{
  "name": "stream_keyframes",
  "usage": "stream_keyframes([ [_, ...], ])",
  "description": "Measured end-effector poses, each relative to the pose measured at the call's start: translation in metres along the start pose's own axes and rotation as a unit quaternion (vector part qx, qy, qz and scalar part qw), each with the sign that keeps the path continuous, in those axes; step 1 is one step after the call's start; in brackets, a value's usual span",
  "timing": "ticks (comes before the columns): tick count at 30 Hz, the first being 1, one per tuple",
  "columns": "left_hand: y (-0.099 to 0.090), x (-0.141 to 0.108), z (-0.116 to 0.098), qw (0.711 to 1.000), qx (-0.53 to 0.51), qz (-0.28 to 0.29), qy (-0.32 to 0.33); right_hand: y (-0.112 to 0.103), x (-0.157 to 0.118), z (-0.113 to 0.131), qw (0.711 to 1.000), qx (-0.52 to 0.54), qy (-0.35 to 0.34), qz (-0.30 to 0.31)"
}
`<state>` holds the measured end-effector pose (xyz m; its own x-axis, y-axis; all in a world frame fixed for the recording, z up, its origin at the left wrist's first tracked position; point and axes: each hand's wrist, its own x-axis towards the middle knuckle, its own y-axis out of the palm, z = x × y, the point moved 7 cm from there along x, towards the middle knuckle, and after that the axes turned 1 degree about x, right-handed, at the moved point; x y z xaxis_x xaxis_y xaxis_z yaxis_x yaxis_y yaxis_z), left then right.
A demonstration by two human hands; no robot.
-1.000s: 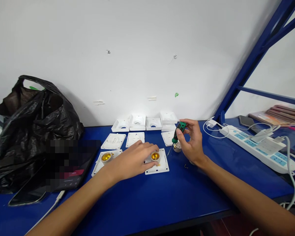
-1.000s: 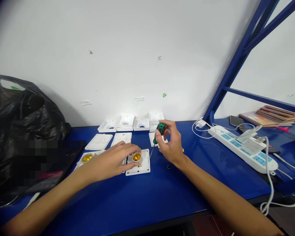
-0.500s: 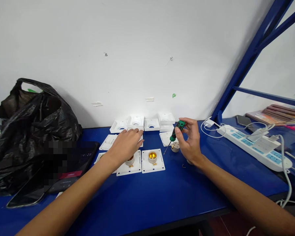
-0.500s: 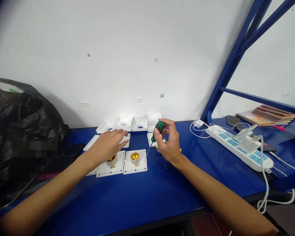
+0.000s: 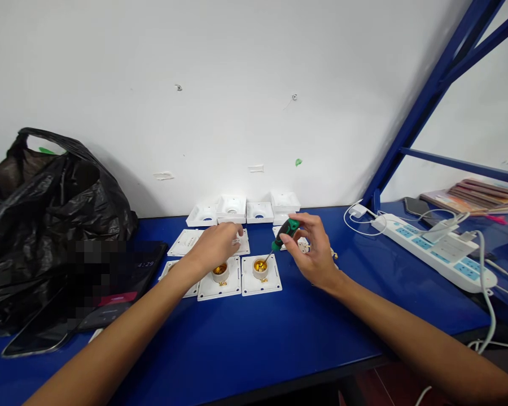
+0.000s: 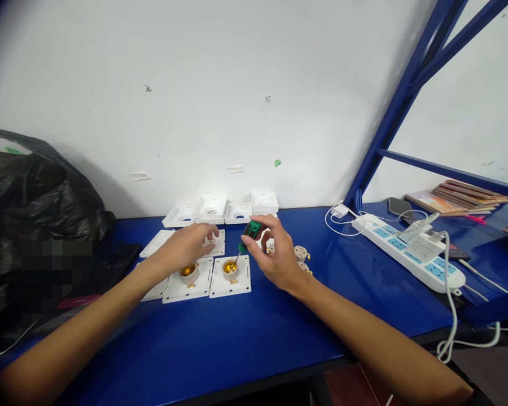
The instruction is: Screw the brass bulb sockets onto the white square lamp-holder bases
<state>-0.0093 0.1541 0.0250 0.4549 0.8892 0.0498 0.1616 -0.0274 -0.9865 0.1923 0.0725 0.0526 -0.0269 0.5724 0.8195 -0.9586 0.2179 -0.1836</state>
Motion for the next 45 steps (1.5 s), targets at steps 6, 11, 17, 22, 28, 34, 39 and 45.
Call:
stream_keyframes([
  [6,-0.013,-0.001,0.000,0.996,-0.077,-0.047,0.008,0.002,0.003,0.009,0.999,-0.009,-0.043,0.013],
  [11,-0.046,-0.010,-0.005,0.977,-0.179,-0.113,0.013,0.002,0.003,0.005,0.999,-0.010,-0.034,0.003],
  [17,-0.054,-0.031,-0.034,0.975,-0.206,-0.053,0.058,0.001,0.003,-0.007,0.999,-0.039,-0.009,-0.018],
  [22,-0.018,-0.046,-0.060,0.974,-0.205,-0.010,0.100,0.004,0.005,-0.019,0.999,-0.048,0.025,-0.004],
  [28,0.020,-0.066,-0.093,0.972,-0.185,0.051,0.138,0.001,0.011,-0.013,0.997,-0.076,0.030,0.005],
  [34,0.030,-0.066,-0.099,0.971,-0.168,0.000,0.172,-0.009,0.015,-0.002,0.996,-0.091,0.014,-0.018],
  [39,0.028,-0.065,-0.104,0.980,-0.056,-0.062,0.180,-0.013,0.014,0.004,0.996,-0.079,-0.020,-0.035],
  [45,0.027,-0.064,-0.098,0.985,-0.013,-0.096,0.142,-0.027,0.015,0.006,0.992,-0.075,-0.024,-0.095],
])
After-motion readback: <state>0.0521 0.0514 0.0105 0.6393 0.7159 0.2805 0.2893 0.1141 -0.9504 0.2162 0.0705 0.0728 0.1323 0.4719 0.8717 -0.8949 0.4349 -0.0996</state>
